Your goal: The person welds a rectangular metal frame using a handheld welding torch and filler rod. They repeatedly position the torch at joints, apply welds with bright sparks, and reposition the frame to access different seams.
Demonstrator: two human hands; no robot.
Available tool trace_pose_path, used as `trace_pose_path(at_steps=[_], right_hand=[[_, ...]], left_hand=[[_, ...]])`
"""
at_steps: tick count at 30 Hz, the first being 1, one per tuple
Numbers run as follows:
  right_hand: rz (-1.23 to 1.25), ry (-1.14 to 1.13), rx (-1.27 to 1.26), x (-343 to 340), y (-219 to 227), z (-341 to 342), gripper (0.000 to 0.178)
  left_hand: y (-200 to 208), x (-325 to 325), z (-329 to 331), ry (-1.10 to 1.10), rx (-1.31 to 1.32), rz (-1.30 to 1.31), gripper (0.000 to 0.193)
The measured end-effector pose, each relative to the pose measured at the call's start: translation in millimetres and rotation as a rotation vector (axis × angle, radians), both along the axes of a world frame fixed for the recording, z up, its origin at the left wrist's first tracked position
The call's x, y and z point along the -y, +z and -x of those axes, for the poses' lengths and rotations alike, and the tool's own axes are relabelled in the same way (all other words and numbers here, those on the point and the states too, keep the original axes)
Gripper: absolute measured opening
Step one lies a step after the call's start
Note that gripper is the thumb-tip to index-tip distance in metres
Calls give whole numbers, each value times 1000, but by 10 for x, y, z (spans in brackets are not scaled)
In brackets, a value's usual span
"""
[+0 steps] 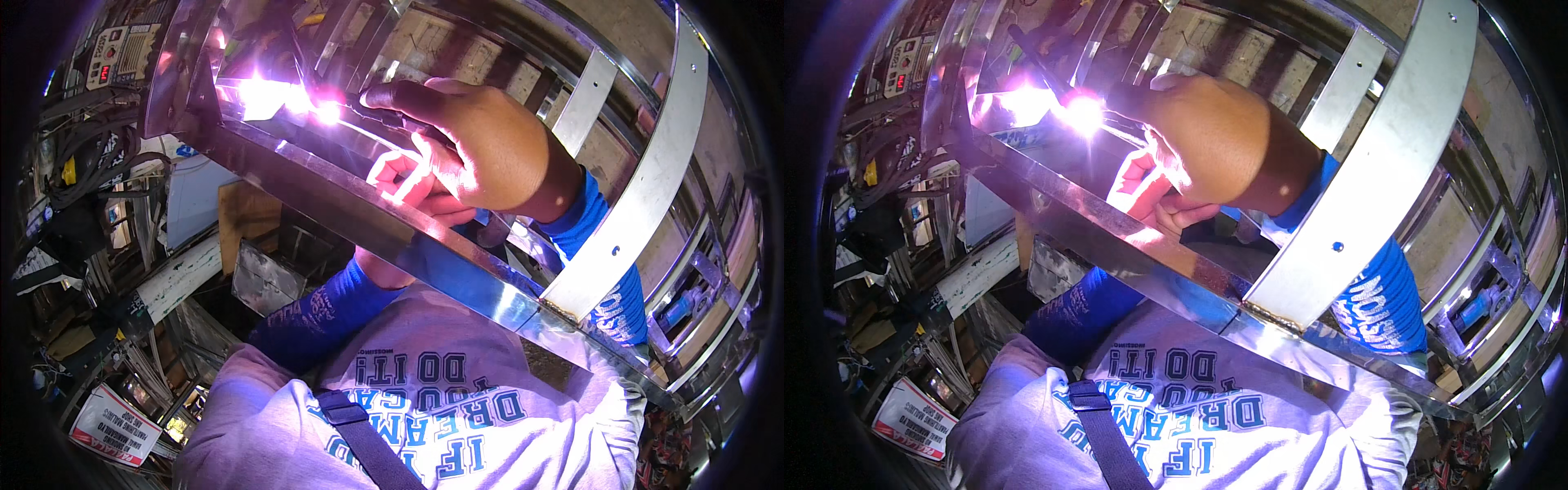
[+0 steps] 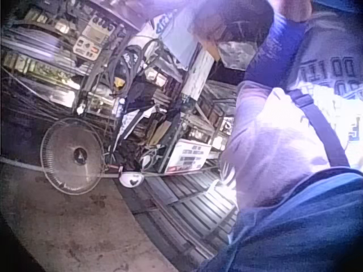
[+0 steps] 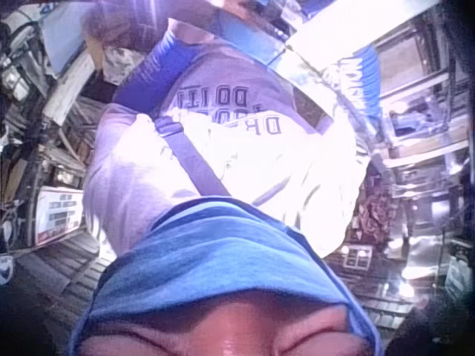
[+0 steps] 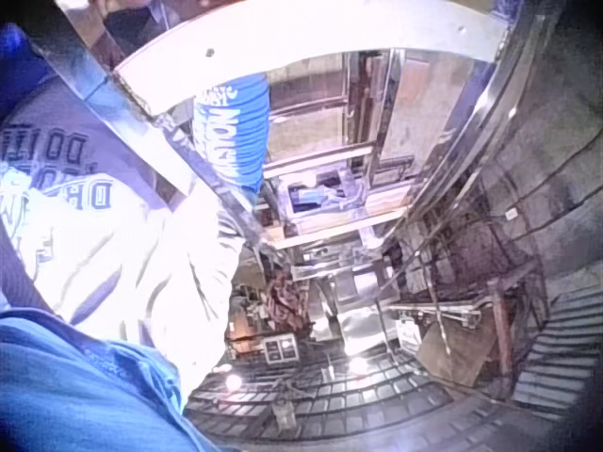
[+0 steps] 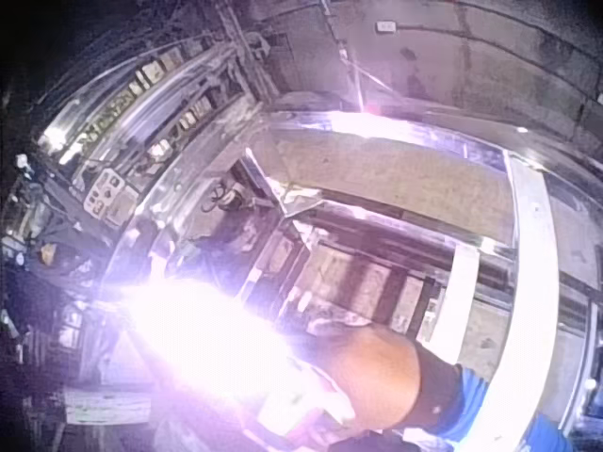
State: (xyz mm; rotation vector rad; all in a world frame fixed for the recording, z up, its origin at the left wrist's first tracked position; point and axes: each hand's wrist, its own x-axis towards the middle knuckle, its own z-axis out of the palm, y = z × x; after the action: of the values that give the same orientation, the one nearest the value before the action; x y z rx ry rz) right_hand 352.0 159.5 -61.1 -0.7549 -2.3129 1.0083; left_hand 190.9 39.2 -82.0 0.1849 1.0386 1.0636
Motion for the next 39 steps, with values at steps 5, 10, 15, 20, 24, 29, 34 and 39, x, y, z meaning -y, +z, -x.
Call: trace_pose_path(at_steps=[5, 10, 15, 20, 24, 29, 34, 39], right_hand=[[-20, -10, -73, -1, -114, 29, 52], [1, -59, -15, 38, -105, 22, 49], [-64, -50, -12, 16, -80, -1, 51], [-53, -43, -49, 22, -99, -8, 55], [-80, -11, -63, 6, -98, -35, 53], [-18, 21, -71, -9, -66, -21, 56], [11, -5, -87, 13, -38, -7, 57], [-38, -41, -46, 20, -17, -24, 50]], left_hand=[[-88, 48, 32, -17, 24, -19, 32], [-316, 116, -37, 60, 49, -204, 30], [-338, 115, 5, 78, 64, -244, 30], [-302, 106, 26, 58, 74, -223, 30], [-248, 98, 38, 33, 75, -167, 30], [-187, 87, 15, -2, 54, -42, 30], [-249, 91, 29, 34, 236, -143, 25], [-402, 136, -25, 62, 213, -348, 19]])
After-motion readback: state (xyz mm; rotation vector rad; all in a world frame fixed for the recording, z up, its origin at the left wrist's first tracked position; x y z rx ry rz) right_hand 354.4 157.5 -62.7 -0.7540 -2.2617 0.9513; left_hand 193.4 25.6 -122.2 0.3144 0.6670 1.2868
